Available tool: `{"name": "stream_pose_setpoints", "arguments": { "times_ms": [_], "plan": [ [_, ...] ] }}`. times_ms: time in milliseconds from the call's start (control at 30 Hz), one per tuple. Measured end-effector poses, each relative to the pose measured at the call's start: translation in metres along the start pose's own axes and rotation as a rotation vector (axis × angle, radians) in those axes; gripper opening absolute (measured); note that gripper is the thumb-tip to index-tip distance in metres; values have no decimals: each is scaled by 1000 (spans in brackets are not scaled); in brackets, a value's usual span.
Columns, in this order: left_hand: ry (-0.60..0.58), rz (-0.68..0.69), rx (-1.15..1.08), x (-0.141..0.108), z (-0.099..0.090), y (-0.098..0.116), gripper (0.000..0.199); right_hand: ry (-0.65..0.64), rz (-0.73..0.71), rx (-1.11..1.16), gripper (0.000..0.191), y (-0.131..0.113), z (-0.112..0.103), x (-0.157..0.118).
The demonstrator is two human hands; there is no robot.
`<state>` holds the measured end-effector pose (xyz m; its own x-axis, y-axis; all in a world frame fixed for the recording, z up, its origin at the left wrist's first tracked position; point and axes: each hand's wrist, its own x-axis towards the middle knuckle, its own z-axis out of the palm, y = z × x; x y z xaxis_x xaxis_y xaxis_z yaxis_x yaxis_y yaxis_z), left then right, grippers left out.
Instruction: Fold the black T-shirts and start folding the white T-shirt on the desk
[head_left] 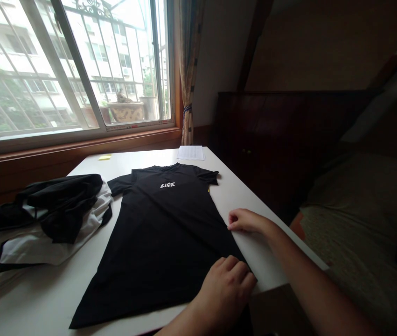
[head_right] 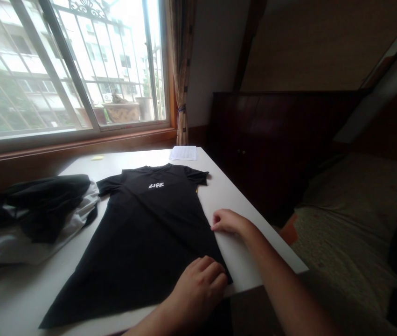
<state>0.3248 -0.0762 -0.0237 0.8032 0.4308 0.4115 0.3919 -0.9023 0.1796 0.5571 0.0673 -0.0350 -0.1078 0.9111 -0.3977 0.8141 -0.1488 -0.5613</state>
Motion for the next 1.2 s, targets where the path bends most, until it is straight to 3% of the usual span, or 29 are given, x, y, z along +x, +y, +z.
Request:
{"name": "stream_pose_setpoints", "arguments": {
  "times_ms": [133, 333, 467, 600, 767, 967, 1100, 1200],
  "plan": [
    [36, -43, -89, -2, 8, 0, 9, -23, 6, 16, 15, -1, -2, 0],
    [-28, 41, -77, -11, 16, -3, 22, -32, -22, -10, 11, -13, -15, -2],
    [-60, 66, -67, -13, 14, -5, 24, 184, -72, -74, 13, -33, -20, 16],
    [-56, 86, -27, -13, 13, -6, 24, 417, -77, -146, 19, -55, -18, 53],
    [-31, 108, -3, -14, 19, -9, 21, 540, -19, -178, 21, -69, -19, 95],
    [55, 115, 42, -13, 37, -11, 19, 552, 50, -170, 17, -75, -30, 125],
    [143, 114, 88, -13, 52, -13, 19, 503, 55, -155, 9, -75, -39, 140],
    [138, 135, 97, -10, 62, -14, 21, 455, 30, -123, 7, -68, -47, 149]
  ]
}}
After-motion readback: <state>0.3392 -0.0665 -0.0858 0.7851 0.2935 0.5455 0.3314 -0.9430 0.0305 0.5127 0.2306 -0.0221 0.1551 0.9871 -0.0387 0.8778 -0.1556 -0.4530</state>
